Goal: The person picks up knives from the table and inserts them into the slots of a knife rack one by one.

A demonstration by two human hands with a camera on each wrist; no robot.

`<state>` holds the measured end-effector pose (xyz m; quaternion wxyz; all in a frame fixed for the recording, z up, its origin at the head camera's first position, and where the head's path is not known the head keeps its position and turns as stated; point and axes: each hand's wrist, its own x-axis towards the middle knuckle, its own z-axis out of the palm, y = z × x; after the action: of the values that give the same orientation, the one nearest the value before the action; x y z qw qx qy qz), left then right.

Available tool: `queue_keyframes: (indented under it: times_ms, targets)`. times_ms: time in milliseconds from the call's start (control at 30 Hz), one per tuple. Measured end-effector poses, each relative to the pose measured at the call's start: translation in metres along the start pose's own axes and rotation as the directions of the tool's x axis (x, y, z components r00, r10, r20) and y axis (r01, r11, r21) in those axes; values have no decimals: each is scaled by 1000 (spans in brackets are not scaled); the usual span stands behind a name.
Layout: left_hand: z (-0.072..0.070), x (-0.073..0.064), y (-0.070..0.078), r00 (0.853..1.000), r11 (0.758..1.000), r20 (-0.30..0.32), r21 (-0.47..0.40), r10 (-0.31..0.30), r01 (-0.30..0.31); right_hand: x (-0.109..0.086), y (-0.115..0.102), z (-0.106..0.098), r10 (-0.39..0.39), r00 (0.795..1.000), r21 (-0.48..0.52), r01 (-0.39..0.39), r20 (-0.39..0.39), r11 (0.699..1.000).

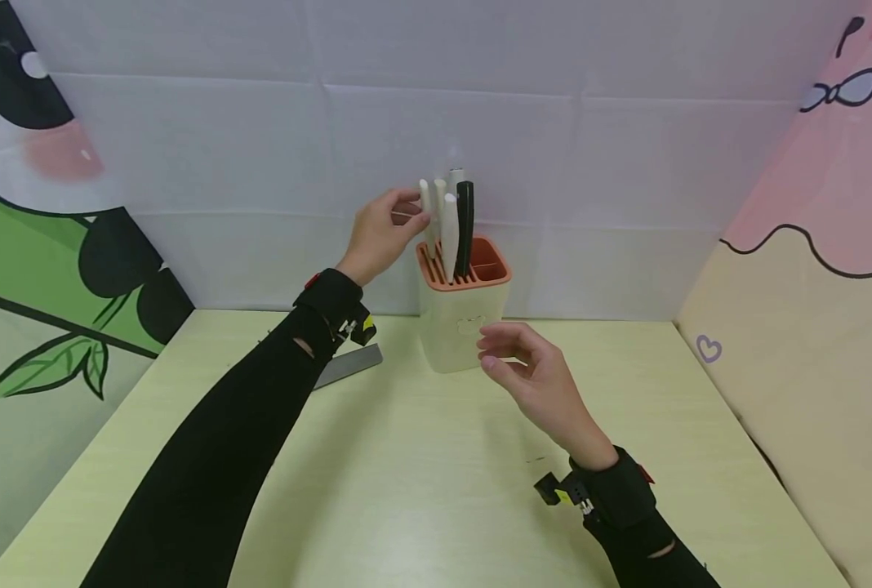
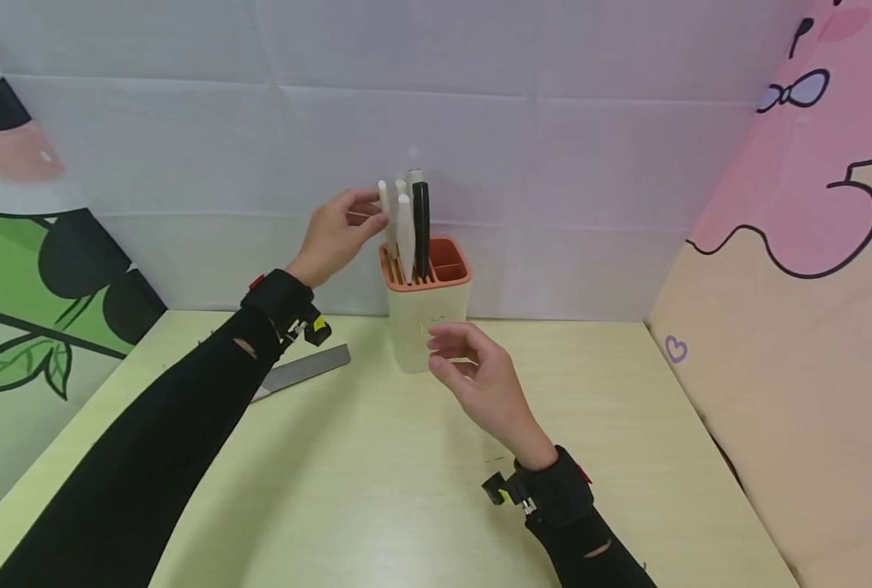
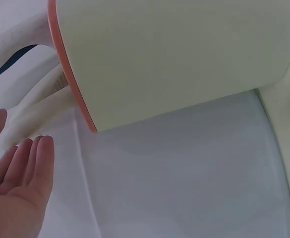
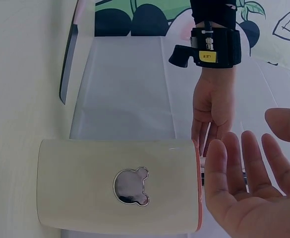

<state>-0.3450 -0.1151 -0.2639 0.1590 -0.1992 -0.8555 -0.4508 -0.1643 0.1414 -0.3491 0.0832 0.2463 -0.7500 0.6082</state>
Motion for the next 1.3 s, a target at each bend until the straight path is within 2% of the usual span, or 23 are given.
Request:
queue_keyframes:
  times_ms: [167, 300, 533, 633, 767, 967, 1133, 1300]
  targets:
    - [-10, -11, -6, 999, 1000, 33, 18, -7, 7, 0, 0, 1, 1, 1000, -7, -1, -1, 1000]
    - [-17, -25, -12, 998, 999, 54, 38, 21, -23, 0, -1, 0, 2, 1000, -16, -2, -6, 1000]
    - [-28, -65, -22, 988, 995, 136, 55, 78, -87, -4, 10, -12, -37, 999, -142, 33, -19, 989]
    - [-34, -85, -29, 984, 989, 154, 103, 86, -102, -5, 15, -21, -53, 998, -215, 48, -19, 975]
    - [-45, -116, -41, 984, 968, 148, 219, 94, -126, -8, 25, -33, -76, 997, -328, 74, 6, 942]
    - [-63, -169, -59, 982, 905, 123, 385, 146, -183, -17, 39, -52, -79, 996, -472, 88, 40, 877]
    - [-68, -210, -71, 975, 867, 127, 445, 185, -222, -28, 52, -66, -86, 994, -591, 112, 72, 799]
    - [-67, -237, -81, 967, 838, 122, 483, 222, -253, -40, 64, -76, -76, 992, -673, 124, 100, 729]
